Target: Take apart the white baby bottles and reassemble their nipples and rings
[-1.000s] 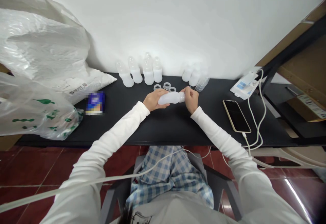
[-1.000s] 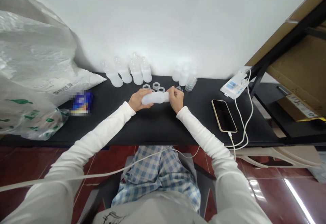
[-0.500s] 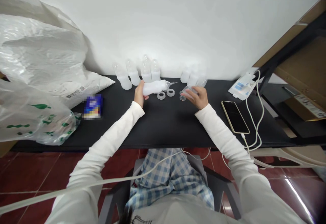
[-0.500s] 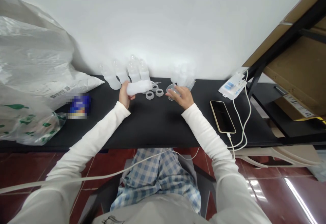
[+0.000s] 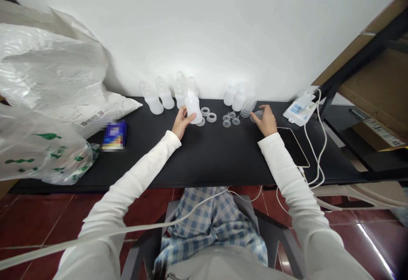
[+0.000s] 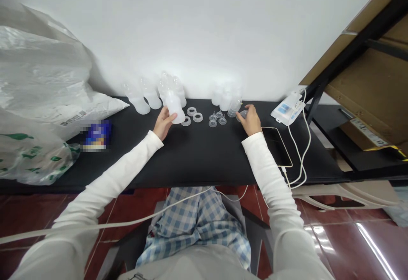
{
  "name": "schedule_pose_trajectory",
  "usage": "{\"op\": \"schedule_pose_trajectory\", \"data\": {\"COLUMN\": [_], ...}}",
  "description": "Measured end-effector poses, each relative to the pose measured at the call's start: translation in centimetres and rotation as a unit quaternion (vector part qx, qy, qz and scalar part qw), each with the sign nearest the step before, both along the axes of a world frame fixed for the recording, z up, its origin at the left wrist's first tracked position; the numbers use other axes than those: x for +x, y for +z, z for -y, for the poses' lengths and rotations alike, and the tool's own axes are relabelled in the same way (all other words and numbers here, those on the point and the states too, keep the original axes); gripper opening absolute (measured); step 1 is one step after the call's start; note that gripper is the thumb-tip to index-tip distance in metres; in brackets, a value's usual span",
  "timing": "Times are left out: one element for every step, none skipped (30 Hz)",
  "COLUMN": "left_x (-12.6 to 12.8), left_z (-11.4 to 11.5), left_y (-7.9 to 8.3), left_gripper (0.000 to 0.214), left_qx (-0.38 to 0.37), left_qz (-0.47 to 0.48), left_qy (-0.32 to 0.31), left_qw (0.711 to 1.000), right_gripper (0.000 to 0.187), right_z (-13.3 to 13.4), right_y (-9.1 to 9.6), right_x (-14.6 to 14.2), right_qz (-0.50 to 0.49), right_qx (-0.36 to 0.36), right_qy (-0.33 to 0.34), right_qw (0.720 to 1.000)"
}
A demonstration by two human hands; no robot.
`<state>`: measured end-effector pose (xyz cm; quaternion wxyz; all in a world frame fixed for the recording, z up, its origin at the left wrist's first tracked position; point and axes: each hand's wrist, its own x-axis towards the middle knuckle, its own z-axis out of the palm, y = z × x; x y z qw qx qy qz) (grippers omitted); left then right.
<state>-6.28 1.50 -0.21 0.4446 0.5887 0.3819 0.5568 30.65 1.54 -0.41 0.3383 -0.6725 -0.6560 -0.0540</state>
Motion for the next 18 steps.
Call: {"op": "schedule_pose_trajectory", "data": {"left_x": [-0.1,-0.2,-0.3,-0.4,-0.5,-0.6,-0.7,-0.7,-0.7,-0.5,-0.4,-0.2,0.0,0.2,0.3,0.4,0.4,0.3], "left_z": [-0.2,-0.3,-0.4,-0.4,-0.4,-0.3,-0.1,0.1,0.3,0.6,0.8,1.0,1.2,1.3,1.4,1.4,1.3,1.3], "left_y": [-0.3,-0.5,-0.7,-0.9,-0.9,-0.8,-0.7,-0.6,-0.4,-0.3,-0.2,-0.2,-0.3,-0.4,-0.5,-0.7,-0.8,-0.8], "left_gripper": [0.064,0.067,0.069,0.070,0.069,0.065,0.060,0.054,0.047,0.042,0.038,0.036,0.035,0.035,0.035,0.036,0.035,0.034], "left_qx": [0.023,0.044,0.065,0.090,0.123,0.161,0.202,0.240,0.271,0.293,0.308,0.317,0.323,0.328,0.332,0.337,0.344,0.351], "left_qz": [-0.017,-0.036,-0.060,-0.090,-0.126,-0.164,-0.203,-0.240,-0.275,-0.308,-0.337,-0.362,-0.382,-0.396,-0.404,-0.406,-0.405,-0.402], "left_qy": [0.017,0.032,0.047,0.063,0.082,0.103,0.122,0.134,0.138,0.133,0.123,0.112,0.102,0.095,0.094,0.098,0.102,0.103], "left_qw": [0.999,0.998,0.995,0.990,0.981,0.968,0.951,0.931,0.912,0.895,0.881,0.869,0.860,0.852,0.847,0.844,0.841,0.839], "right_gripper": [0.065,0.070,0.074,0.076,0.076,0.074,0.070,0.064,0.058,0.054,0.052,0.052,0.051,0.050,0.049,0.050,0.052,0.053], "right_z": [-0.2,-0.3,-0.3,-0.3,-0.1,0.2,0.6,1.0,1.4,1.9,2.3,2.7,3.0,3.3,3.5,3.5,3.6,3.5], "right_y": [-0.5,-0.8,-1.0,-1.0,-0.7,-0.4,0.1,0.6,1.0,1.4,1.7,1.9,2.0,2.0,2.0,2.0,1.9,1.8], "right_x": [0.0,-0.1,-0.2,-0.3,-0.5,-0.7,-1.1,-1.7,-2.5,-3.4,-4.5,-5.7,-6.9,-8.1,-9.1,-10.0,-10.6,-11.1], "right_qz": [0.003,0.012,0.024,0.035,0.042,0.044,0.039,0.030,0.019,0.011,0.011,0.017,0.034,0.057,0.075,0.085,0.085,0.076], "right_qx": [-0.022,-0.039,-0.048,-0.047,-0.035,-0.013,0.014,0.043,0.070,0.088,0.097,0.097,0.080,0.056,0.035,0.018,0.007,0.001], "right_qy": [0.016,0.030,0.038,0.035,0.021,0.001,-0.020,-0.033,-0.029,-0.006,0.035,0.088,0.149,0.207,0.245,0.269,0.282,0.288], "right_qw": [1.000,0.999,0.998,0.998,0.998,0.999,0.999,0.998,0.997,0.996,0.995,0.991,0.985,0.975,0.966,0.959,0.956,0.955]}}
